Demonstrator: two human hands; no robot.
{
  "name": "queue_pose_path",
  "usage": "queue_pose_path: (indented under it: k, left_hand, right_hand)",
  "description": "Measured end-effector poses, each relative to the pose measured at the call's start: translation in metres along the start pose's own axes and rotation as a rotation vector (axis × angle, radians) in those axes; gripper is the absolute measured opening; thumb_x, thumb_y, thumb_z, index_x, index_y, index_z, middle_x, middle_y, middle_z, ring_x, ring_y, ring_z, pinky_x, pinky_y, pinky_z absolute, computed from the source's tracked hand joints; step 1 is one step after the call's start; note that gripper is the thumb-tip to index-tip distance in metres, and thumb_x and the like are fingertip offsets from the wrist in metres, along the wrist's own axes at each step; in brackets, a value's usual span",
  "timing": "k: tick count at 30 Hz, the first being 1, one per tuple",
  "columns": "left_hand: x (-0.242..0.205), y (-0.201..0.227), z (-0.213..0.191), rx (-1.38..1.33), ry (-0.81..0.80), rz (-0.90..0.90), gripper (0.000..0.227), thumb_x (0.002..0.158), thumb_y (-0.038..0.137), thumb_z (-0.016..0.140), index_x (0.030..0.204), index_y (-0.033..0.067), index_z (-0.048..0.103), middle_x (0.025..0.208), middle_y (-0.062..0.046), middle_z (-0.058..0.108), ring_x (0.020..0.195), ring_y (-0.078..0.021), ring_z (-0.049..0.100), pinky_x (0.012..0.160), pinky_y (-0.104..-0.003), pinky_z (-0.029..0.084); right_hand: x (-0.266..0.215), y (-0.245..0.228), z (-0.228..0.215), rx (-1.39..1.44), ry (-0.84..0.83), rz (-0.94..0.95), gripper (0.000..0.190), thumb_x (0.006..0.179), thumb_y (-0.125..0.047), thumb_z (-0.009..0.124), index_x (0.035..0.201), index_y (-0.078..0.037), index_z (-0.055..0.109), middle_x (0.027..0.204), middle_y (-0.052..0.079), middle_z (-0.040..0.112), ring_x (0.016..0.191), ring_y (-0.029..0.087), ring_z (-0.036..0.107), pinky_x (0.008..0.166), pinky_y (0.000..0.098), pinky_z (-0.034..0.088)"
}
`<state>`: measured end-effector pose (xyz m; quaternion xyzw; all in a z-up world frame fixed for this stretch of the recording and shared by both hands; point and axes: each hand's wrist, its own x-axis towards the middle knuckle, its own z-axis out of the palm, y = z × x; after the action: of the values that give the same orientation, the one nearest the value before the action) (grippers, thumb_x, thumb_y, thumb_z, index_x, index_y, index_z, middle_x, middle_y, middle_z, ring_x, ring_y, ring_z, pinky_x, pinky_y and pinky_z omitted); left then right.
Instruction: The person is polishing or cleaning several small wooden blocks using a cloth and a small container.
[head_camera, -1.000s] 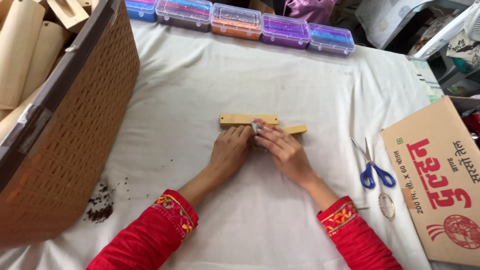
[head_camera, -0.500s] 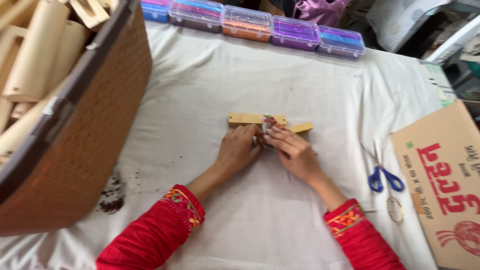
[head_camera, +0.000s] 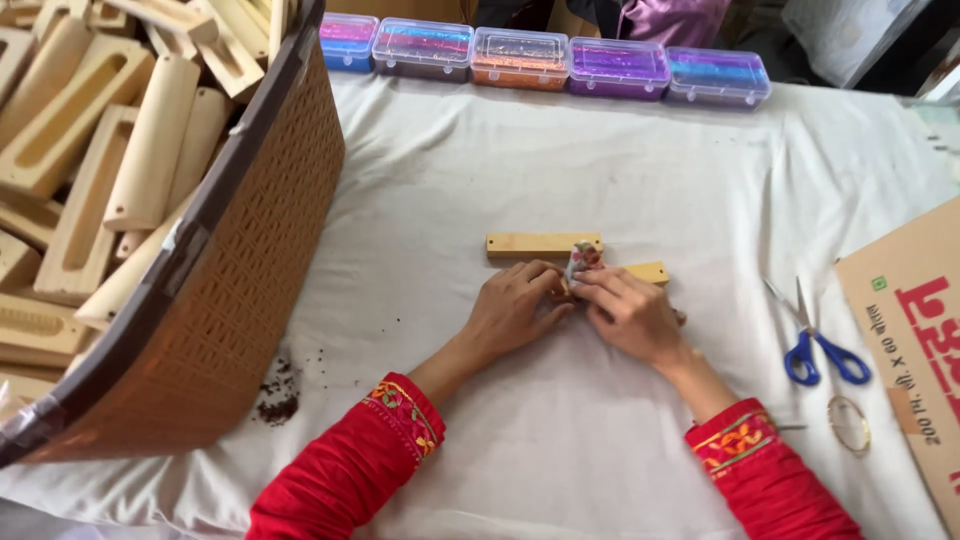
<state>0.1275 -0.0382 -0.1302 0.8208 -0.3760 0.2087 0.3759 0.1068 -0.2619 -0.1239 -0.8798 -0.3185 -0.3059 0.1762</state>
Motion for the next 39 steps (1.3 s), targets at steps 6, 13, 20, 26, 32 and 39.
queue_pose_path:
  k: [6,13,20,26,32,39]
  left_hand:
    - [-0.002,-0.01,0.013,-0.085,-0.062,-0.225,0.033,0.086,0.019,0.079,0.111,0.0095,0.06,0.1,-0.005,0.071,0.093,-0.0242,0.07,0.08,-0.039,0.054]
    - [-0.007,-0.018,0.023,-0.073,-0.01,-0.186,0.043,0.079,0.015,0.08,0.113,0.0071,0.056,0.1,-0.008,0.071,0.095,-0.028,0.069,0.079,-0.041,0.053]
    - [-0.006,-0.012,0.016,-0.04,-0.039,-0.187,0.041,0.081,0.018,0.081,0.112,0.0078,0.056,0.103,-0.006,0.067,0.098,-0.0242,0.068,0.08,-0.039,0.053]
    - [-0.005,-0.017,0.02,-0.017,-0.007,-0.151,0.045,0.079,0.019,0.08,0.115,0.007,0.056,0.106,-0.007,0.066,0.1,-0.0245,0.067,0.08,-0.039,0.053]
    - [-0.002,-0.014,0.013,-0.042,-0.044,-0.183,0.046,0.08,0.019,0.08,0.118,0.0096,0.057,0.105,-0.004,0.069,0.099,-0.0216,0.068,0.081,-0.038,0.054]
    - [-0.001,-0.016,0.014,-0.2,-0.105,-0.489,0.045,0.082,0.038,0.08,0.116,0.0117,0.068,0.111,0.003,0.07,0.092,-0.0139,0.074,0.077,-0.034,0.058]
  right_hand:
    - [-0.024,0.047,-0.007,-0.073,0.016,0.222,0.018,0.081,-0.002,0.075,0.097,-0.01,0.079,0.105,0.006,0.078,0.102,0.023,0.074,0.087,0.0334,0.06]
    - [-0.005,-0.013,0.002,0.088,-0.024,0.05,0.023,0.077,-0.006,0.075,0.1,-0.009,0.077,0.106,0.009,0.077,0.102,0.027,0.073,0.092,0.0389,0.06]
    - [-0.015,0.035,-0.011,-0.03,-0.043,0.215,0.023,0.08,-0.002,0.073,0.1,-0.01,0.079,0.105,0.006,0.078,0.101,0.024,0.074,0.089,0.0348,0.06]
    - [0.006,-0.018,-0.001,0.083,-0.041,0.079,0.025,0.076,0.0,0.072,0.099,-0.008,0.077,0.105,0.007,0.078,0.104,0.024,0.073,0.09,0.0355,0.059]
    - [-0.011,0.035,-0.009,0.041,-0.044,0.147,0.024,0.078,0.001,0.072,0.1,-0.009,0.078,0.108,0.006,0.078,0.102,0.022,0.072,0.089,0.0342,0.06]
    - [0.004,-0.011,-0.003,-0.007,-0.036,0.103,0.026,0.077,0.0,0.072,0.101,-0.01,0.078,0.106,0.005,0.078,0.103,0.023,0.073,0.09,0.0352,0.06]
